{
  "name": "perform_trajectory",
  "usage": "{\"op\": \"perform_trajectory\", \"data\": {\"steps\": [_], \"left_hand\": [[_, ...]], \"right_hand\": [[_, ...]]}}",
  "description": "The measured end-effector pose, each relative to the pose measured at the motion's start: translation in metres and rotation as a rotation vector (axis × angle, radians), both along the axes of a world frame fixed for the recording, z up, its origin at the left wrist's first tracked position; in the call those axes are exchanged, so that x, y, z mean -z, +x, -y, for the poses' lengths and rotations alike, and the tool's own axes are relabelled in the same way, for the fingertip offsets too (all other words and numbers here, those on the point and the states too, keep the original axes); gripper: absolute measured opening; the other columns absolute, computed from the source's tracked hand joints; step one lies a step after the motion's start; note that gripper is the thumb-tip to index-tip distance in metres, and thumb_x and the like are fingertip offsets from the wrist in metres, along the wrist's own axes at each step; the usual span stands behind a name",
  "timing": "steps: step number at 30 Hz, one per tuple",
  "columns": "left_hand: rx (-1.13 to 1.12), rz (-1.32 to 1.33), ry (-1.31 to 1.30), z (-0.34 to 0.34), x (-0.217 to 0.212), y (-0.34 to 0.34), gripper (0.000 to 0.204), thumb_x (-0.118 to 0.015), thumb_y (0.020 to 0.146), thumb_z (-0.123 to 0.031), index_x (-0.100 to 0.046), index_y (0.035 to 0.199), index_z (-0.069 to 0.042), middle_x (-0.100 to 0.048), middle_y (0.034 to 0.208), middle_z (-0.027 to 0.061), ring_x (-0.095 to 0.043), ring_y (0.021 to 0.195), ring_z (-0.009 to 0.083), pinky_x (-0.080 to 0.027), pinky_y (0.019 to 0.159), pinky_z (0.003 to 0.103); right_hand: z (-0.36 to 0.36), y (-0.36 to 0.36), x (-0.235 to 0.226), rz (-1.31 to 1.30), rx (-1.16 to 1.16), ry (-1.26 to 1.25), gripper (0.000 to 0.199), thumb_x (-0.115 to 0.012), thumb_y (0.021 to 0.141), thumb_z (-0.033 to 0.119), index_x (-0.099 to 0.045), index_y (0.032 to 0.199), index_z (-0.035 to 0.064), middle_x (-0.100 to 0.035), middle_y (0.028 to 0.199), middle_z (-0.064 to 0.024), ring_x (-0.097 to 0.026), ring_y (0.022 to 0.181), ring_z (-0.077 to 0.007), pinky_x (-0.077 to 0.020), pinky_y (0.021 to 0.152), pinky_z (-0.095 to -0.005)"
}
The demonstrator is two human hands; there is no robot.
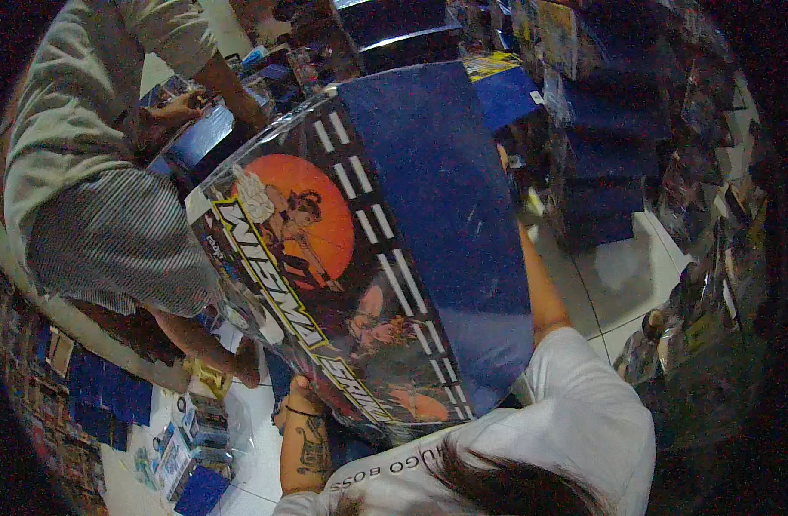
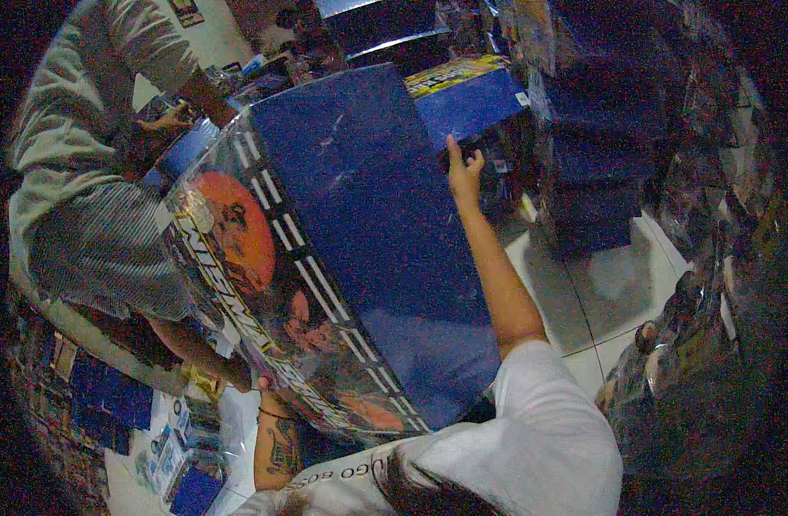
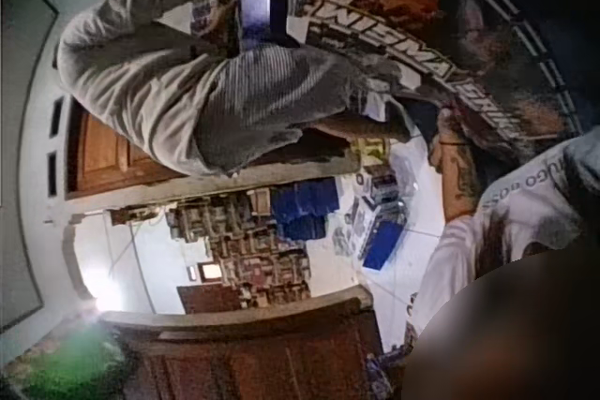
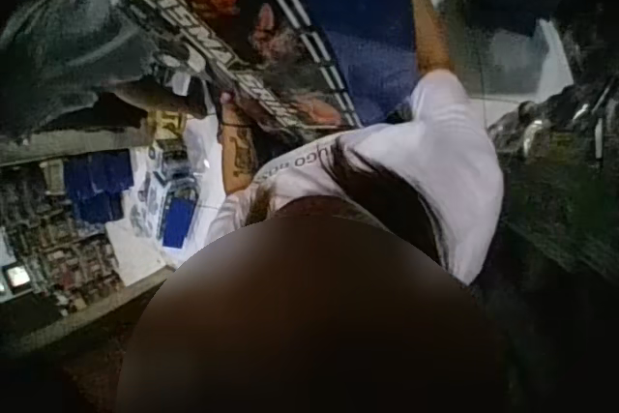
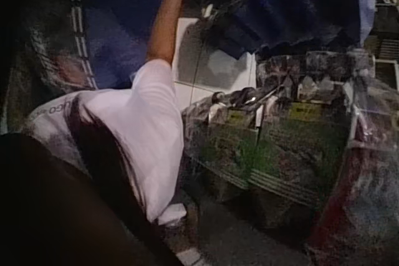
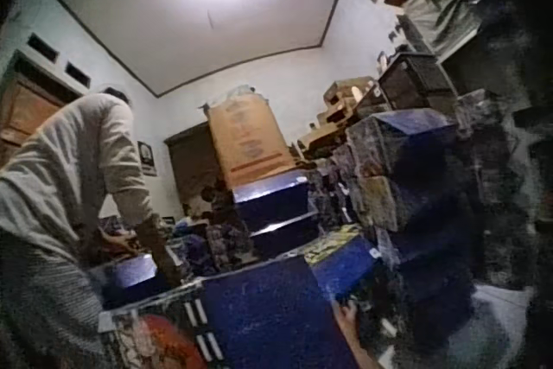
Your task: The person wraps several toy boxes in clear plastic film using a tape dispenser. They pull film from the roll, enclose each box, and seal the edges with tape. The person handles multiple boxes one at a time, rotating them to cover all sides.
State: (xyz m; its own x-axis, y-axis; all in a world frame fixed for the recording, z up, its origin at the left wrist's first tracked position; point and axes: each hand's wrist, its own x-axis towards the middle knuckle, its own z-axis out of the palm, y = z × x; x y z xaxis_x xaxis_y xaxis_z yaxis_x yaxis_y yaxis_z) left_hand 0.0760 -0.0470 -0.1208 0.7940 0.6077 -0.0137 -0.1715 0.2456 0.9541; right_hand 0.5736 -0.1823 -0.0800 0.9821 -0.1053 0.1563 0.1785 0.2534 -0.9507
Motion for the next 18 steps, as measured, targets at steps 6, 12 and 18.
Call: {"op": "perform_trajectory", "data": {"steps": [6,12,18], "left_hand": [[-0.019,-0.072,-0.003,-0.003,-0.001,-0.011,0.091,-0.083,0.069,-0.037,-0.035,0.138,-0.003,-0.054,0.123,0.0125,-0.052,0.11,0.0202,-0.044,0.092,0.036],[-0.045,-0.145,-0.015,-0.001,0.001,-0.013,0.094,-0.084,0.067,-0.038,-0.034,0.138,-0.003,-0.052,0.126,0.0127,-0.05,0.114,0.0212,-0.043,0.095,0.037],[-0.042,-0.159,-0.018,0.005,0.003,-0.013,0.098,-0.085,0.065,-0.04,-0.033,0.139,-0.003,-0.051,0.129,0.0129,-0.049,0.117,0.0223,-0.041,0.097,0.038]], "right_hand": [[-0.048,0.039,0.0,-0.251,-0.221,-0.025,0.096,-0.061,0.083,0.058,-0.024,0.141,-0.0094,-0.039,0.141,-0.0262,-0.043,0.127,-0.0411,-0.0382,0.103,-0.0469],[-0.181,0.091,0.028,-0.217,-0.005,-0.223,0.08,-0.065,0.082,0.048,-0.037,0.126,-0.0131,-0.05,0.125,-0.0337,-0.05,0.119,-0.0445,-0.0397,0.101,-0.0458],[-0.214,0.114,0.045,-0.181,-0.026,-0.22,0.085,-0.065,0.081,0.05,-0.038,0.131,-0.0132,-0.049,0.131,-0.0305,-0.051,0.12,-0.041,-0.0402,0.101,-0.0444]]}}
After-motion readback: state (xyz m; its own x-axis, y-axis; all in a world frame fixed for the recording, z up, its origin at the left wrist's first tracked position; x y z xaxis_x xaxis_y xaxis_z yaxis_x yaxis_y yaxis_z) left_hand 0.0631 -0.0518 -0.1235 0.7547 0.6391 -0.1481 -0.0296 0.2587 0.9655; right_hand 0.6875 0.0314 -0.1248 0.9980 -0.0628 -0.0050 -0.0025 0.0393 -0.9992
